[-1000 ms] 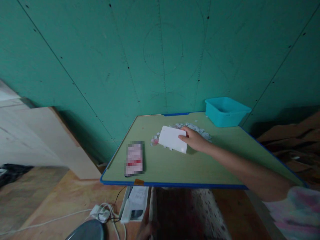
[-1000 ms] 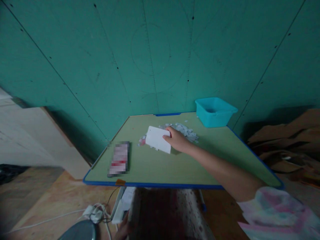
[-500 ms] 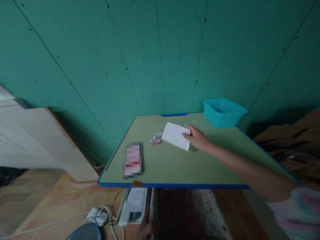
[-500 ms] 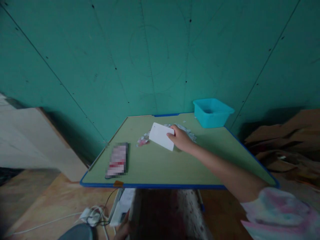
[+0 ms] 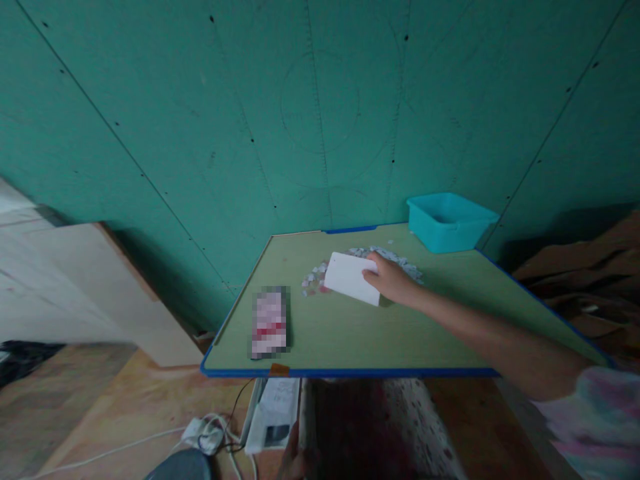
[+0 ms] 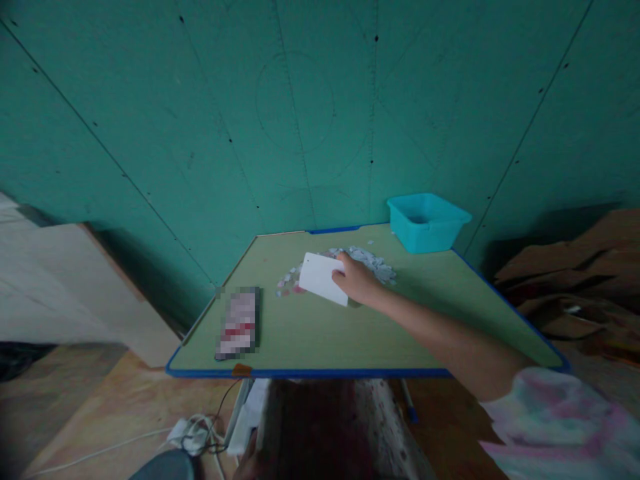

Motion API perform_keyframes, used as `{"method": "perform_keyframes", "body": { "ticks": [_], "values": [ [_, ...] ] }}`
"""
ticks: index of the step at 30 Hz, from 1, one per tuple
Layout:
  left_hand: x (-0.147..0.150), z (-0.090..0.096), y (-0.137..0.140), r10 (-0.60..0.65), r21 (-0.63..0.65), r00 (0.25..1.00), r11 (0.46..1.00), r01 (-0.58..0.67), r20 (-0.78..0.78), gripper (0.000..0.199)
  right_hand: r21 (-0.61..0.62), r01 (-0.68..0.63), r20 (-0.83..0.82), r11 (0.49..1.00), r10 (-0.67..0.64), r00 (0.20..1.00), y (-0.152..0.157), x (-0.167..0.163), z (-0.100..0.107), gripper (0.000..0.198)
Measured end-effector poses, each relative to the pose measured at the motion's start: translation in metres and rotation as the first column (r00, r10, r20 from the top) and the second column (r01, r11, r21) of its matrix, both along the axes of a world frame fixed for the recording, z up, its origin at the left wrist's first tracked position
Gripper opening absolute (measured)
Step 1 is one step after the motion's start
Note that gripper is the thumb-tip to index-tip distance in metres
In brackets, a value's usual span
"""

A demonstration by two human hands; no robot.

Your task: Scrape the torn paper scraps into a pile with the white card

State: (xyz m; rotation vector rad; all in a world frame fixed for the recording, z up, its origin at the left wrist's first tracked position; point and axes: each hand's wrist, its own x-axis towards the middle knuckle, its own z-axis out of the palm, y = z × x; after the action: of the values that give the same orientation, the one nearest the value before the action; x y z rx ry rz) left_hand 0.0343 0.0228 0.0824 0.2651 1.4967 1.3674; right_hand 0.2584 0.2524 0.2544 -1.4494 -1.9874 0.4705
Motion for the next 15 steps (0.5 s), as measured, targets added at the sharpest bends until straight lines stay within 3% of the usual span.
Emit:
{"method": "perform_keyframes", "body": {
  "ticks": [4, 8, 12, 15],
  "values": [
    [0.005, -0.002, 0.004, 0.016, 0.022, 0.998, 1.0, -0.018, 0.068, 0.02, -0.01, 0.06, -0.023, 0.998, -0.061, 0.998, -0.003, 0.03, 0.01, 0.012],
    [0.004, -0.011, 0.008, -0.122, 0.013, 0.97, 0.992, 0.122, 0.211, 0.026, -0.002, 0.071, -0.086, 0.997, -0.071, 0.994, -0.003, 0.04, 0.019, 0.015],
    [0.008, -0.022, 0.005, -0.022, 0.103, 0.996, 0.995, 0.014, 0.083, 0.03, -0.008, 0.035, -0.159, 0.999, -0.036, 0.987, 0.005, 0.037, 0.017, 0.021],
    [0.004, -0.025, 0.003, -0.113, 0.068, 0.986, 0.992, 0.106, 0.125, 0.039, -0.038, 0.009, -0.198, 0.999, -0.016, 0.98, 0.012, 0.035, 0.007, 0.021]
  ]
}}
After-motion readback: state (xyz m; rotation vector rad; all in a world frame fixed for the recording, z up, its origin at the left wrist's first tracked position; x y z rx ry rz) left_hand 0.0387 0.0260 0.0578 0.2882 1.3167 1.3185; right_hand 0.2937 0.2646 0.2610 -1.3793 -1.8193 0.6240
